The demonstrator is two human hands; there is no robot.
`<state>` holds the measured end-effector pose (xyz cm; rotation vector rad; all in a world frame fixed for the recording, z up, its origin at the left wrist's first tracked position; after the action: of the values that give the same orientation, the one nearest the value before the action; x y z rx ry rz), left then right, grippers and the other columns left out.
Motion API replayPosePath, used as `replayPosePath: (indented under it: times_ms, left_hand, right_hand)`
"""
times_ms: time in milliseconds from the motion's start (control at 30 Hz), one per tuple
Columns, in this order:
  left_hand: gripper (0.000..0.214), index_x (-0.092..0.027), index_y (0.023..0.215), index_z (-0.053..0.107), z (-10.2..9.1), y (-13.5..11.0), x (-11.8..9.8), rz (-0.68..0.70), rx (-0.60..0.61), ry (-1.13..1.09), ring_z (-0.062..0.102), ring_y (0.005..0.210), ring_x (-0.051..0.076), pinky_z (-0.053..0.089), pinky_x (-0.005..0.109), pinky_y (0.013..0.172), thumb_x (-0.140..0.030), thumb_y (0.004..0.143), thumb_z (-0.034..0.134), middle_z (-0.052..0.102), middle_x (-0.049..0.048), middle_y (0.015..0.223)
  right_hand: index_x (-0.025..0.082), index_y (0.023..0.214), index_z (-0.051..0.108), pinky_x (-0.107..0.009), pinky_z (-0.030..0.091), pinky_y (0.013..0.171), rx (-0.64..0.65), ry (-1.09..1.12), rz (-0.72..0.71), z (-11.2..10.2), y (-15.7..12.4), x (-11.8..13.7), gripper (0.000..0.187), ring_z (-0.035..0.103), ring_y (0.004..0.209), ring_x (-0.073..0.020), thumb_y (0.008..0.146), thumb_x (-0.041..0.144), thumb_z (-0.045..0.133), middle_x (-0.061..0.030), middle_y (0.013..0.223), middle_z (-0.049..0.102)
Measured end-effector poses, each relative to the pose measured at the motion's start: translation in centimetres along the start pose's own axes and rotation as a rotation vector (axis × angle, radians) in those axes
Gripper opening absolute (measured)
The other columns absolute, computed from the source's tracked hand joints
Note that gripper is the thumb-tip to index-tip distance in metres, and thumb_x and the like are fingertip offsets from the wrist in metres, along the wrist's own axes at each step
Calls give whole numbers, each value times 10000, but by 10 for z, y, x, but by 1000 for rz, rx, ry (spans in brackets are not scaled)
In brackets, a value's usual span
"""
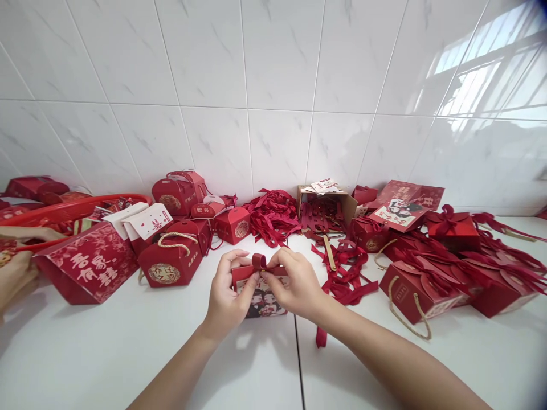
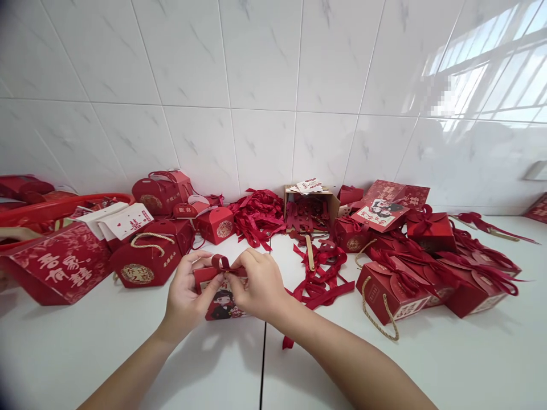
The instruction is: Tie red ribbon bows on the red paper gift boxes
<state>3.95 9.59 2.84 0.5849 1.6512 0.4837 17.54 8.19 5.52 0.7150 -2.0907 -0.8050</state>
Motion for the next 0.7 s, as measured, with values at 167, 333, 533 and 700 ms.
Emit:
replayPosePath:
  times_ms: [167, 333, 533, 700]
  left_hand:
    - [333, -233, 1068, 394, -3, -4, -5, 89, -73, 27, 637, 758, 149, 525, 259, 678, -178, 815, 603, 605, 13, 836]
    - [418, -239, 1132, 377, -2, -6, -11, 226, -83, 127, 617, 790, 161, 517, 297, 716, -170, 798, 618, 588, 18, 856]
    - [659, -272, 1312, 301, -14, 7, -1, 173, -220, 253, 497, 1086, 242, 450, 400, 857, -270, 763, 667, 464, 103, 1202]
    - [639, -282, 1306, 302, -5, 9, 14, 80, -131, 275, 526, 1012, 239, 470, 410, 812, -314, 771, 650, 458, 93, 1210]
  right_hand:
    - [203, 793, 628, -326, 448, 712, 162, -42, -46, -14, 11, 0, 99, 534, 815, -194, 742, 196, 713, -33, 799, 636]
    - [252, 867, 736, -279, 486, 658, 399, -64, -24, -28, 15, -11, 133, 614, 765, -162, 769, 175, 690, -18, 812, 686]
    - [202, 775, 753, -241, 515, 491, -78, 39, 255, -94, 31, -84, 134, 633, 537, -149, 711, 138, 655, -17, 703, 716]
    - [124, 1241, 555, -402, 560, 809, -677, -27, 319, -190, 20, -129, 442, 652, 1000, -258, 810, 189, 481, -178, 1209, 599]
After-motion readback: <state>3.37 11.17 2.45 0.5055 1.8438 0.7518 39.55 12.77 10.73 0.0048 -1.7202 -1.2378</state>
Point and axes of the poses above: each hand's wrist, its own y-axis towards the middle knuckle, its own z-axis out of the palm, x = y × z, the point moved 7 cm from there along y, towards the middle knuckle
